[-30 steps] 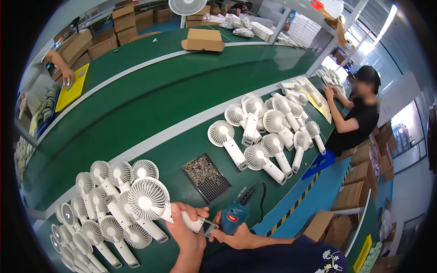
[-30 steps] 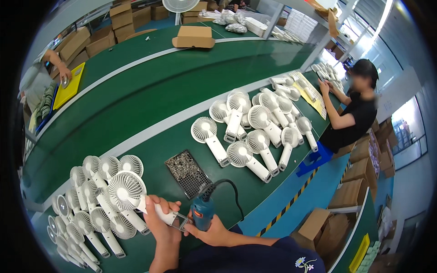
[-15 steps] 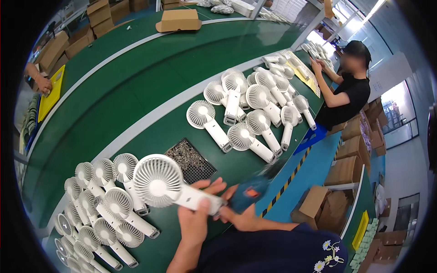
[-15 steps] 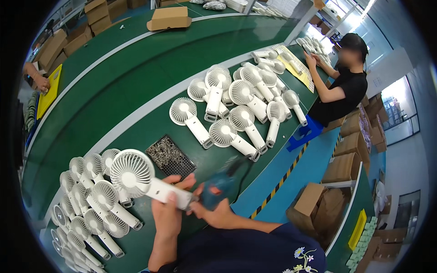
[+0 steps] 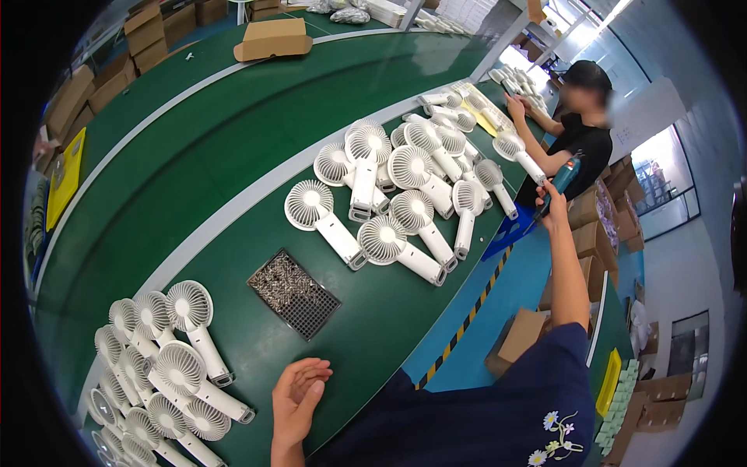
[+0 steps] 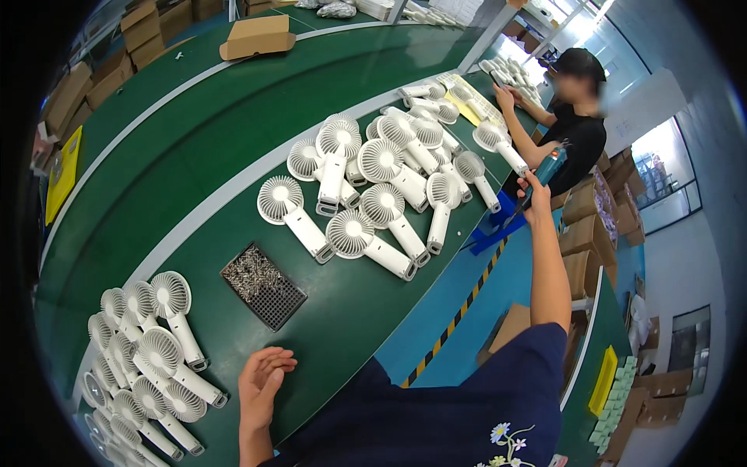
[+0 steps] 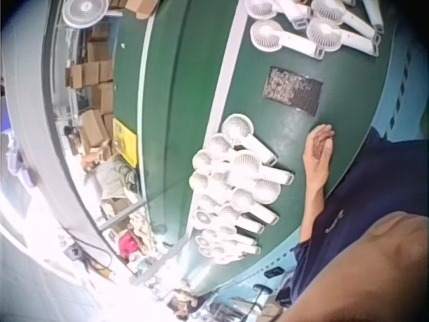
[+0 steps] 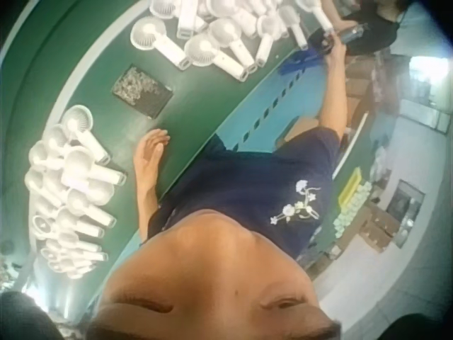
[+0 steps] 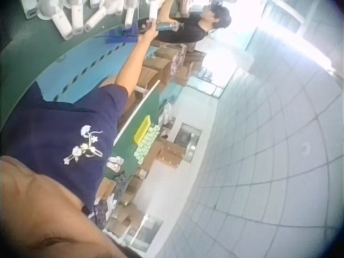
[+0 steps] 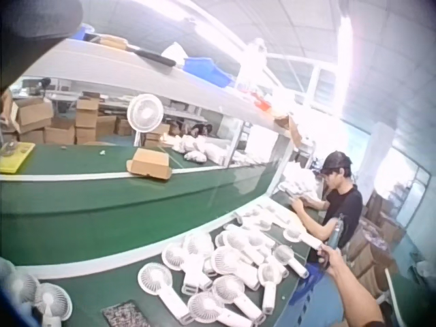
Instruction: The recorder is assembling portable mini fans by using an electric screwdriver to fasten components on a factory assembly line.
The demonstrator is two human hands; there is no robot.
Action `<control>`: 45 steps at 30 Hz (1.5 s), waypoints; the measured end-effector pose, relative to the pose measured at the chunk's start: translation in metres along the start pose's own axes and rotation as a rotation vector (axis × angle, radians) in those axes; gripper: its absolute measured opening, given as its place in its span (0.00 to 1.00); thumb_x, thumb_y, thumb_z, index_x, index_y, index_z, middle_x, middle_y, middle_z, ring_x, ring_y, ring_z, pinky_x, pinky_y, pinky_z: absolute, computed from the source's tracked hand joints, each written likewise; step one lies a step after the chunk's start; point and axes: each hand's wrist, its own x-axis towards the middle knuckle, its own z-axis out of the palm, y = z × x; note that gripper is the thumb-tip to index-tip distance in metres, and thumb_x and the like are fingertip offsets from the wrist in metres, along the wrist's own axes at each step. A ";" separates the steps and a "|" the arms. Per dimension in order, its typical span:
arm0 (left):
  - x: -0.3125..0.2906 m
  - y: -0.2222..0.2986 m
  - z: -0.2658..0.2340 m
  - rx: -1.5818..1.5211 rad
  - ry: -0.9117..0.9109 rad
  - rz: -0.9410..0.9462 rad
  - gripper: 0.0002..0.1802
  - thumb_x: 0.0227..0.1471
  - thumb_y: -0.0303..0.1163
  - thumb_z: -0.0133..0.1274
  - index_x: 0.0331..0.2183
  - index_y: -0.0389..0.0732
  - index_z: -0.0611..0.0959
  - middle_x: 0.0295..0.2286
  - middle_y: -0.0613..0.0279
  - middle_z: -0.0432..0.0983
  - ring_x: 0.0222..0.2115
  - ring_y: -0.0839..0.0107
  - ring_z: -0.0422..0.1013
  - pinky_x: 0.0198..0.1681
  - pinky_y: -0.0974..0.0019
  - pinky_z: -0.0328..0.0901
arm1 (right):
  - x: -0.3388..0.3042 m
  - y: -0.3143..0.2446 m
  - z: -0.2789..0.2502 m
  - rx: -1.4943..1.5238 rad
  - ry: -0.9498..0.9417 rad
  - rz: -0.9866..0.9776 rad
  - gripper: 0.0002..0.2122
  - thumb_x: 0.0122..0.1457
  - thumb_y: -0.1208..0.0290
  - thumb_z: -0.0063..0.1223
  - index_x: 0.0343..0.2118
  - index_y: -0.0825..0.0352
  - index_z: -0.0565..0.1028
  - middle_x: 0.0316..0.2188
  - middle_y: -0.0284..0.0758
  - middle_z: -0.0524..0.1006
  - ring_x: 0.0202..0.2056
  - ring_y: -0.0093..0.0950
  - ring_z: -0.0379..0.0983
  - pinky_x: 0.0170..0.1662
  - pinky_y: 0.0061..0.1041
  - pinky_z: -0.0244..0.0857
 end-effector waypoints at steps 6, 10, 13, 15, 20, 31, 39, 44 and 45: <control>-0.009 -0.003 0.000 0.032 0.168 -0.025 0.17 0.52 0.20 0.50 0.46 0.31 0.72 0.42 0.51 0.74 0.42 0.65 0.72 0.46 0.64 0.67 | 0.071 0.061 -0.025 -0.272 0.001 0.207 0.11 0.56 0.73 0.55 0.39 0.63 0.67 0.26 0.32 0.74 0.25 0.21 0.72 0.19 0.17 0.61; -0.028 -0.003 -0.002 0.115 0.258 -0.038 0.14 0.54 0.23 0.51 0.44 0.32 0.75 0.39 0.57 0.76 0.39 0.72 0.72 0.46 0.68 0.66 | 0.123 0.113 -0.031 -0.501 -0.077 0.324 0.15 0.55 0.62 0.56 0.40 0.67 0.75 0.33 0.36 0.78 0.29 0.25 0.74 0.26 0.20 0.64; -0.025 0.011 -0.006 0.217 0.215 0.039 0.11 0.53 0.25 0.54 0.41 0.35 0.78 0.37 0.61 0.77 0.37 0.75 0.72 0.43 0.70 0.67 | 0.136 0.078 -0.085 -0.346 -0.114 0.367 0.17 0.57 0.59 0.54 0.43 0.68 0.75 0.35 0.36 0.79 0.37 0.28 0.76 0.41 0.30 0.70; -0.028 0.025 -0.011 0.430 0.257 0.169 0.11 0.50 0.24 0.56 0.39 0.36 0.79 0.36 0.59 0.77 0.35 0.72 0.73 0.40 0.70 0.67 | 0.142 0.060 -0.093 -0.263 -0.255 0.434 0.16 0.58 0.55 0.53 0.37 0.65 0.74 0.28 0.31 0.76 0.24 0.17 0.70 0.23 0.13 0.64; -0.051 0.048 -0.036 1.174 0.702 0.584 0.14 0.40 0.17 0.57 0.35 0.34 0.79 0.31 0.54 0.77 0.33 0.58 0.72 0.39 0.63 0.66 | 0.073 0.053 -0.023 -0.468 0.065 0.143 0.21 0.58 0.53 0.52 0.46 0.65 0.68 0.45 0.35 0.75 0.18 0.15 0.56 0.18 0.12 0.53; -0.052 0.044 -0.037 1.612 1.019 0.030 0.31 0.42 0.39 0.62 0.50 0.47 0.73 0.48 0.52 0.63 0.48 0.51 0.55 0.50 0.50 0.45 | -0.190 -0.009 0.051 0.144 -0.410 -0.325 0.30 0.58 0.39 0.38 0.44 0.68 0.65 0.32 0.39 0.71 0.14 0.19 0.58 0.16 0.16 0.50; -0.039 0.040 -0.055 1.621 1.051 0.195 0.31 0.37 0.33 0.60 0.48 0.47 0.73 0.39 0.63 0.69 0.46 0.58 0.60 0.50 0.52 0.46 | -0.293 0.033 0.224 0.664 -1.027 -0.171 0.32 0.56 0.37 0.44 0.47 0.65 0.60 0.26 0.36 0.68 0.15 0.24 0.65 0.16 0.19 0.58; -0.044 0.041 -0.049 1.387 0.952 0.453 0.27 0.38 0.26 0.57 0.45 0.37 0.74 0.37 0.58 0.72 0.36 0.63 0.67 0.46 0.59 0.52 | -0.312 0.031 0.281 0.776 -1.156 -0.142 0.36 0.53 0.32 0.40 0.50 0.64 0.60 0.27 0.37 0.67 0.18 0.28 0.65 0.22 0.28 0.61; -0.037 0.045 -0.041 1.412 0.891 0.520 0.27 0.39 0.25 0.57 0.46 0.36 0.73 0.37 0.57 0.73 0.33 0.61 0.67 0.43 0.60 0.55 | -0.315 0.032 0.287 0.769 -1.153 -0.159 0.37 0.53 0.31 0.39 0.50 0.64 0.61 0.27 0.36 0.67 0.18 0.28 0.65 0.21 0.28 0.61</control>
